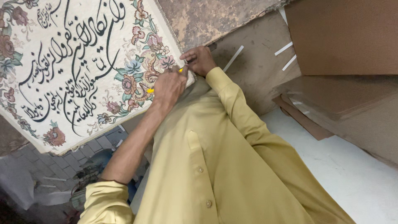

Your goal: The person trims the excess edge of a decorative calligraphy carpet using a utility knife, working along one side while holding the carpet steady. They then press and smooth the carpet surface with both hands and continue trimming along another edge.

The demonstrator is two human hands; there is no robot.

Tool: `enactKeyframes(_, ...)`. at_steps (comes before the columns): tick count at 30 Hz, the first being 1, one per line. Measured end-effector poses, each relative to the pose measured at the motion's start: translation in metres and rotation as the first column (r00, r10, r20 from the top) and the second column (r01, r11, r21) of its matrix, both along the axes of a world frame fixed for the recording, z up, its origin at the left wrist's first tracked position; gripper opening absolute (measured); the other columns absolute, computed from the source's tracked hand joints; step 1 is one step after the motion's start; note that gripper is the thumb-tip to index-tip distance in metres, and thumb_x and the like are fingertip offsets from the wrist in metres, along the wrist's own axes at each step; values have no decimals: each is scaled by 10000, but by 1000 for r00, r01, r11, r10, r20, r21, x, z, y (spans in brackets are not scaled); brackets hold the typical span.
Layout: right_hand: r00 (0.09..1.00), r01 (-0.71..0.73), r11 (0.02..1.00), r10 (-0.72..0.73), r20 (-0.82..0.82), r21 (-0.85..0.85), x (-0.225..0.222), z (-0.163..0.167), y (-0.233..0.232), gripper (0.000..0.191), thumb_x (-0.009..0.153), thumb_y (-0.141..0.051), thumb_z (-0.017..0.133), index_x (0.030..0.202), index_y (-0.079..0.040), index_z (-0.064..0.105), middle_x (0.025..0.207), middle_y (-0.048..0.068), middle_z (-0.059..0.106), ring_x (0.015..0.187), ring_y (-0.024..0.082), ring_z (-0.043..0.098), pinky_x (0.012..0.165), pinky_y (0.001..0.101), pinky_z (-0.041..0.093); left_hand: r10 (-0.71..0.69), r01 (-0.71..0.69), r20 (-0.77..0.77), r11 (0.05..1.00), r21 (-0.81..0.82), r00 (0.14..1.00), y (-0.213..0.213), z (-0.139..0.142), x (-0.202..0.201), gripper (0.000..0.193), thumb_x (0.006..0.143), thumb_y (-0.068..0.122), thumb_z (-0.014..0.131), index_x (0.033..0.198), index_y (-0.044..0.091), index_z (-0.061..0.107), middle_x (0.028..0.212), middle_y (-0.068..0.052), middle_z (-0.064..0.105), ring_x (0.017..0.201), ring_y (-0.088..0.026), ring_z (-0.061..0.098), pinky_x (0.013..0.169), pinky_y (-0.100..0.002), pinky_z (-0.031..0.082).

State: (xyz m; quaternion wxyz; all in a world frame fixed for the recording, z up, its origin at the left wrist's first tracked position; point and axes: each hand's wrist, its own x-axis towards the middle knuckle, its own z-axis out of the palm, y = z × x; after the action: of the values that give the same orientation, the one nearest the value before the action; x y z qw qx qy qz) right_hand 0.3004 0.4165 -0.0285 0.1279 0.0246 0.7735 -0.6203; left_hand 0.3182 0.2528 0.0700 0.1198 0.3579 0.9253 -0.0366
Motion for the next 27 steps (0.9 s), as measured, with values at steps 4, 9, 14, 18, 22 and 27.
enactKeyframes(4, 989, -8, 996, 21, -145, 89, -2, 1, 1, 370, 712, 114, 705, 1002, -74, 838, 903, 93, 809, 813, 104, 769, 722, 265, 630, 34, -29, 81, 997, -70, 996, -5, 1, -3, 295, 1032, 127, 509, 1265, 45, 670, 938, -155, 710, 781, -290, 736, 599, -397, 592)
enactKeyframes(9, 999, -35, 999, 35, 14, 7, -3, 2, 1, 384, 678, 90, 744, 1019, -73, 814, 903, 89, 797, 784, 126, 753, 673, 279, 627, 59, -60, 35, 998, 20, 998, -11, 1, -2, 368, 966, 140, 517, 1291, 73, 676, 848, -168, 704, 680, -299, 732, 513, -410, 579)
enactKeyframes(14, 999, -31, 999, 33, -42, 32, -2, 1, 4, 432, 630, 96, 742, 1021, -70, 824, 895, 96, 797, 828, 136, 757, 695, 291, 629, 65, -62, 40, 996, -66, 997, -13, -1, -1, 287, 1074, 193, 491, 1165, 59, 728, 915, -153, 713, 746, -303, 740, 545, -403, 585)
enactKeyframes(18, 1000, -30, 999, 30, 2, 22, -4, -4, 3, 441, 614, 79, 757, 1020, -80, 822, 892, 85, 788, 816, 130, 736, 697, 286, 620, 105, -105, 56, 995, -5, 993, -17, 2, -2, 310, 1042, 204, 488, 1196, 84, 730, 873, -164, 711, 701, -317, 730, 504, -420, 581)
enactKeyframes(22, 999, -7, 995, 12, -48, 95, -2, -7, 0, 398, 659, 61, 785, 1021, -97, 832, 869, 62, 779, 766, 115, 726, 703, 274, 611, 131, -126, 121, 991, -50, 984, -26, 19, -3, 312, 1138, 234, 457, 1234, 73, 707, 982, -158, 708, 820, -304, 733, 635, -423, 595)
enactKeyframes(27, 992, -56, 994, 67, -110, 99, 17, 3, 0, 427, 765, -7, 780, 1168, -72, 654, 923, 124, 732, 830, 243, 714, 738, 351, 569, 117, -150, 196, 975, 162, 973, -69, 56, -1, 675, 828, 6, 556, 1459, 244, 585, 1157, -156, 700, 919, -353, 714, 689, -454, 591)
